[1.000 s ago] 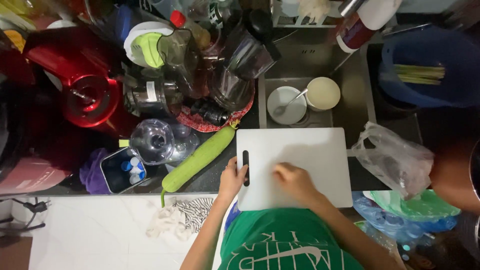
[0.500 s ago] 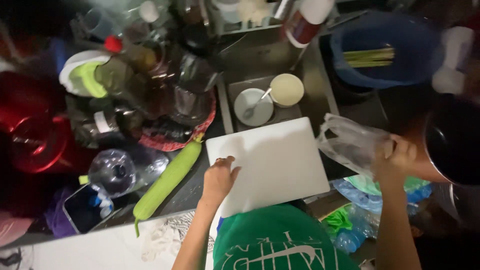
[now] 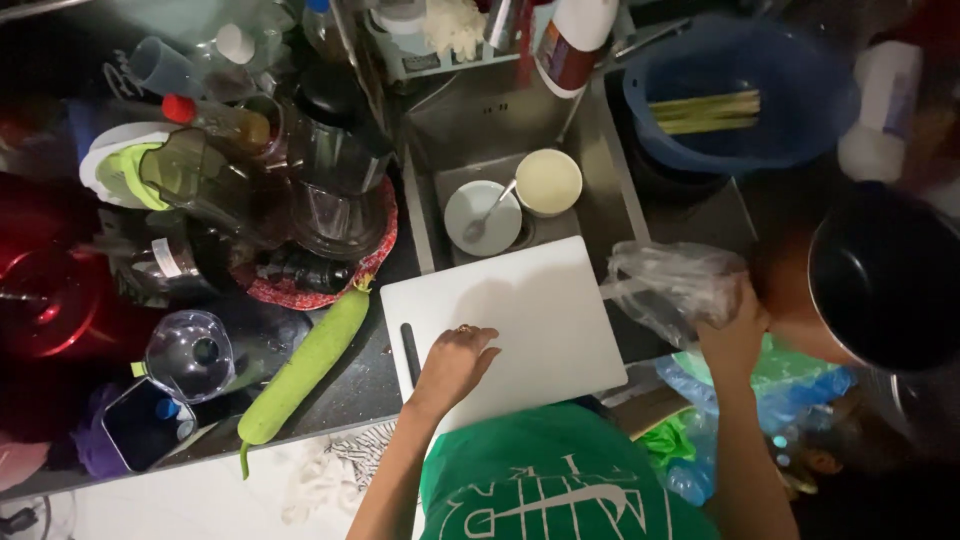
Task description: Cutting a piece of raw meat into smaller chunks on a white cutting board.
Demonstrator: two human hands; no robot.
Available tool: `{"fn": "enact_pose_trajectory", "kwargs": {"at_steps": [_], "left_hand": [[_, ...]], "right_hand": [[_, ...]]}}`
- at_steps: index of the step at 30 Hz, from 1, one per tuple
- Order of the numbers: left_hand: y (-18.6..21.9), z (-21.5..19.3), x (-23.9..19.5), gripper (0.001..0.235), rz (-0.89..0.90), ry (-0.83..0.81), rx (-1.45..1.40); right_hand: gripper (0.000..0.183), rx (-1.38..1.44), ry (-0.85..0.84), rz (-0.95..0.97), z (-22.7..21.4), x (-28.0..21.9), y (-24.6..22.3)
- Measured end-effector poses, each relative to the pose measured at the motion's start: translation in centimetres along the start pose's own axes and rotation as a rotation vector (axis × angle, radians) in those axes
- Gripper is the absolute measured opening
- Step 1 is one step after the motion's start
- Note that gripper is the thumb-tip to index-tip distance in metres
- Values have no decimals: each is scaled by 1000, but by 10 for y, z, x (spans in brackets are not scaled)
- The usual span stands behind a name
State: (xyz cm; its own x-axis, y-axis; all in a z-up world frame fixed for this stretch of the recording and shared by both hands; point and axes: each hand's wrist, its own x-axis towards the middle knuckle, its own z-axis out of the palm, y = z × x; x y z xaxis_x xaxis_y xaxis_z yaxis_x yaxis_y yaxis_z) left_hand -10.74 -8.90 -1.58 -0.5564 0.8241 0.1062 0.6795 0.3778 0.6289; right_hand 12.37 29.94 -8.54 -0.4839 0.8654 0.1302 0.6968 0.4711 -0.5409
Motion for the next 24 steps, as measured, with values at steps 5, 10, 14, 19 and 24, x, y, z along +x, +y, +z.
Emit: {"fn": "enact_pose_trajectory", "kwargs": {"at_steps": [5,10,14,19,24], "left_hand": [[10,-7,7,24,-69,81,12],[21,-3,8,30,-92,88,-119],[36,-7,-3,65,12,233,-319],[4,25,-35,58,-102,392,-655],[-25,54,-65,23,-660,519,-699]], "right_hand": [[76,546,-134,27,2,5,19],[25,771,-396,-383,62,-24,67],[29,916,-686,5,115,-72,7],[39,1051,-1072,667,160,-96,-79],[40,870,-1235,301,164,-96,-112]]}}
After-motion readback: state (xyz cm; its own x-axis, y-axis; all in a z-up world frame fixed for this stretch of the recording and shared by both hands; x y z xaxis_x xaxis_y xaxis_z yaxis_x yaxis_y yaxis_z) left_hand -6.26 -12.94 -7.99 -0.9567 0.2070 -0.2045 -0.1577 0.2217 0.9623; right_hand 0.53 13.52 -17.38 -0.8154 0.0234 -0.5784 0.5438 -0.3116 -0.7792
